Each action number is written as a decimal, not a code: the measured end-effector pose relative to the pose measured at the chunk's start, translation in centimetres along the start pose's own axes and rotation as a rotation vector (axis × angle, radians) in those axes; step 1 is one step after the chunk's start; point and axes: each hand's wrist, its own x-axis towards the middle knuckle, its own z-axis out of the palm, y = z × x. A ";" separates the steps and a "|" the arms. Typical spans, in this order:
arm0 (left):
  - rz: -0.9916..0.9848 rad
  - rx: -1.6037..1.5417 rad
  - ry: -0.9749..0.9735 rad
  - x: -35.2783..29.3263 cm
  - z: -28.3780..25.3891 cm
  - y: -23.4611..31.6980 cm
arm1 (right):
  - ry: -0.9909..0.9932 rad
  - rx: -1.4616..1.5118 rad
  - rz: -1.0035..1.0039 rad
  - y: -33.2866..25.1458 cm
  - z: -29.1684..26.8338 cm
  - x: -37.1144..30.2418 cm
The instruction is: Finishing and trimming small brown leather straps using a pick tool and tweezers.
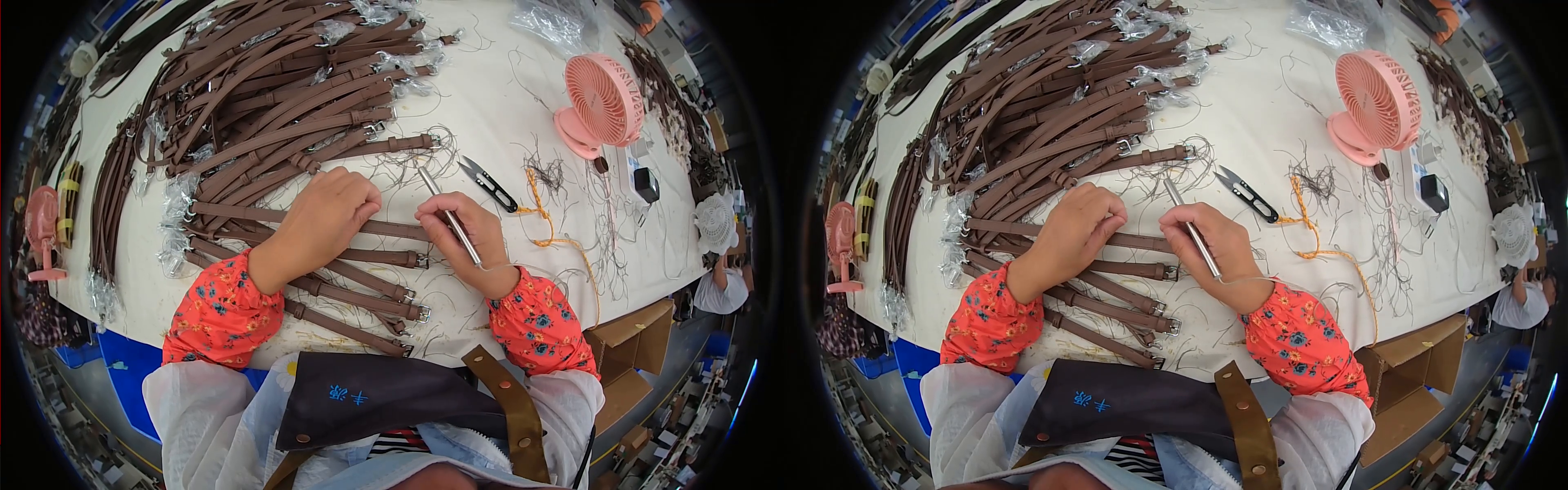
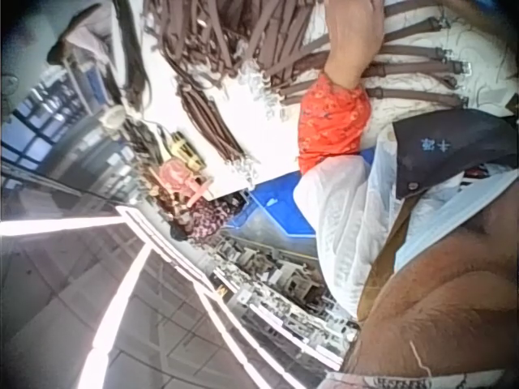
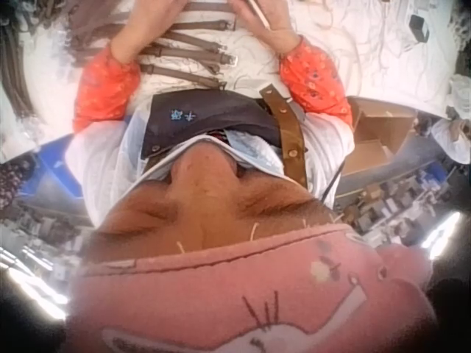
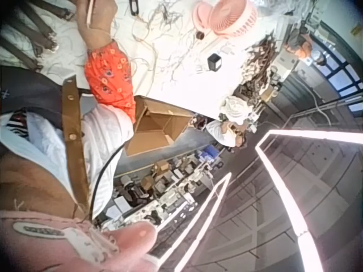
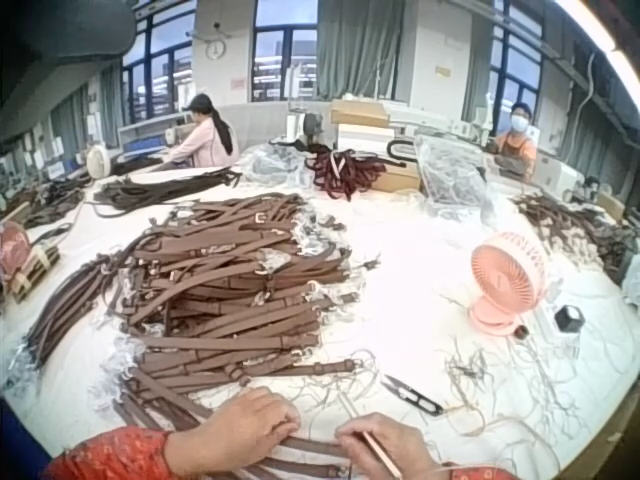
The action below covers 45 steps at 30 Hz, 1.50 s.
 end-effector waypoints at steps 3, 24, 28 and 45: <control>-0.108 -0.168 -0.034 0.2 -0.8 0.8 | 0.014 0.011 0.017 0.0 0.0 -0.1; -0.071 -0.300 -0.039 0.2 -0.5 0.8 | 0.025 -0.121 -0.208 -0.5 -0.1 0.2; -0.326 -0.802 -0.206 -0.2 -0.2 1.1 | 0.012 -0.109 -0.176 -0.2 0.1 0.1; -0.401 -0.876 -0.255 0.0 -0.9 0.9 | -0.027 -0.139 -0.166 -1.0 0.4 -0.1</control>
